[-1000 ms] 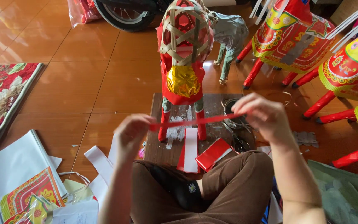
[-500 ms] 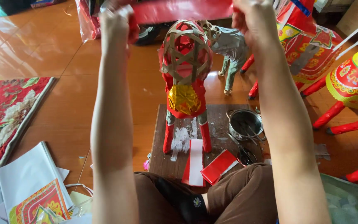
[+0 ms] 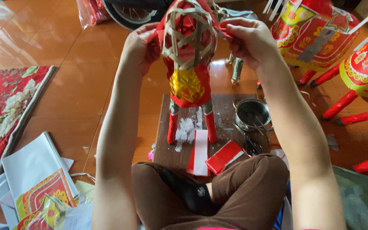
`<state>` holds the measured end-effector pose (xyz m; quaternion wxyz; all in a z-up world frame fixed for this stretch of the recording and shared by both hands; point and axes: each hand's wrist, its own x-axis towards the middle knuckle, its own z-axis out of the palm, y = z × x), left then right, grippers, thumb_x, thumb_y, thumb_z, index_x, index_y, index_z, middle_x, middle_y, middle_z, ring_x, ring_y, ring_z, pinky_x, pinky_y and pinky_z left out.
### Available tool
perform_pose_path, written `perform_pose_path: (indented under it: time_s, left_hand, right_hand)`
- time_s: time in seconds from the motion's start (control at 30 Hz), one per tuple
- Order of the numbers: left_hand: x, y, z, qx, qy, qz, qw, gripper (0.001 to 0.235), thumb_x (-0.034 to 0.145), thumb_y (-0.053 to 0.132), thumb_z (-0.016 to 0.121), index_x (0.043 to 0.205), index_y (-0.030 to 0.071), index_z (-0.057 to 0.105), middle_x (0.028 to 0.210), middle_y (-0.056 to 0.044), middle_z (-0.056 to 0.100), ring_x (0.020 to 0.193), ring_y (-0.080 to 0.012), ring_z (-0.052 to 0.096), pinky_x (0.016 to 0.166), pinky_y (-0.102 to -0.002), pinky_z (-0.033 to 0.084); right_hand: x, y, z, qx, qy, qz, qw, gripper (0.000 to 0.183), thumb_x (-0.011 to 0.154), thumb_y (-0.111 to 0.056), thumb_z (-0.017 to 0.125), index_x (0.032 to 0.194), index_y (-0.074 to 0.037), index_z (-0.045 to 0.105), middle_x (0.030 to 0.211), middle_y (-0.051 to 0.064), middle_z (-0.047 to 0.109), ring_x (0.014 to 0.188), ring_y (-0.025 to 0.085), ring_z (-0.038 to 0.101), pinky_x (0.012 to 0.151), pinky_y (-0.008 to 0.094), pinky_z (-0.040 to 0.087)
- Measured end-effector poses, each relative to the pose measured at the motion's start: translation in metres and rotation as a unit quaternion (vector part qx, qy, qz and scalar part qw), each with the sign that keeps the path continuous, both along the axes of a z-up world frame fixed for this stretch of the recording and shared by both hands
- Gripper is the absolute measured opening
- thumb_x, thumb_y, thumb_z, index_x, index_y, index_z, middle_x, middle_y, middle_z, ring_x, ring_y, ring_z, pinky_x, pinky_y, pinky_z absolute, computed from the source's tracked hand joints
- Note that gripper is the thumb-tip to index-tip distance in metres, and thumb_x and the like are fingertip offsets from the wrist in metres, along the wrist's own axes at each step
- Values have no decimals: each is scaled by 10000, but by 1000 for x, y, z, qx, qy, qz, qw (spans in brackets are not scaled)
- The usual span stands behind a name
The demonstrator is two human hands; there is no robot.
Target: Assembling a traditional paper decoration by cutting, gluing, and attaching red paper strips to a frame.
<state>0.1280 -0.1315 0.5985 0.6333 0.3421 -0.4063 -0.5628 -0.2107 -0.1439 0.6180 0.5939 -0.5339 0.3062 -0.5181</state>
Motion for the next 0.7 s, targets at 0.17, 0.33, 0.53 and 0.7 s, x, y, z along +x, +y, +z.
perform_pose_path:
  time_s: [0.17, 0.33, 0.53, 0.7]
  left_hand:
    - [-5, 19, 8, -19, 55, 52, 997, 225, 1046, -11, 569, 1197, -15, 736, 704, -49, 598, 481, -129, 509, 404, -246, 365]
    - [-31, 25, -4, 8, -54, 82, 995, 245, 1100, 87, 604, 1316, -8, 669, 909, -82, 711, 568, -74, 609, 495, -201, 572]
    - [-46, 25, -23, -54, -69, 75, 993, 260, 1098, 137, 590, 1314, 2, 645, 1026, -85, 720, 740, -70, 644, 623, -211, 548]
    - [-50, 22, -24, -73, -94, 114, 986, 231, 1103, 78, 549, 1276, -19, 665, 1046, -95, 724, 763, -80, 637, 651, -221, 567]
  right_hand:
    - [19, 20, 7, 51, 22, -26, 998, 164, 1058, -93, 726, 1213, -53, 761, 716, 13, 706, 451, 37, 571, 356, 155, 433]
    - [30, 28, 5, 99, -42, -30, 994, 125, 1046, -62, 732, 1155, -10, 764, 729, 54, 734, 428, 49, 561, 354, 165, 440]
    - [37, 41, -1, 52, -50, -22, 997, 205, 1016, -107, 762, 1189, 3, 756, 749, 77, 746, 427, 54, 527, 338, 197, 334]
    - [40, 50, -9, -22, -24, -21, 999, 210, 1063, -117, 705, 1232, -1, 747, 757, 40, 723, 468, 18, 494, 384, 182, 309]
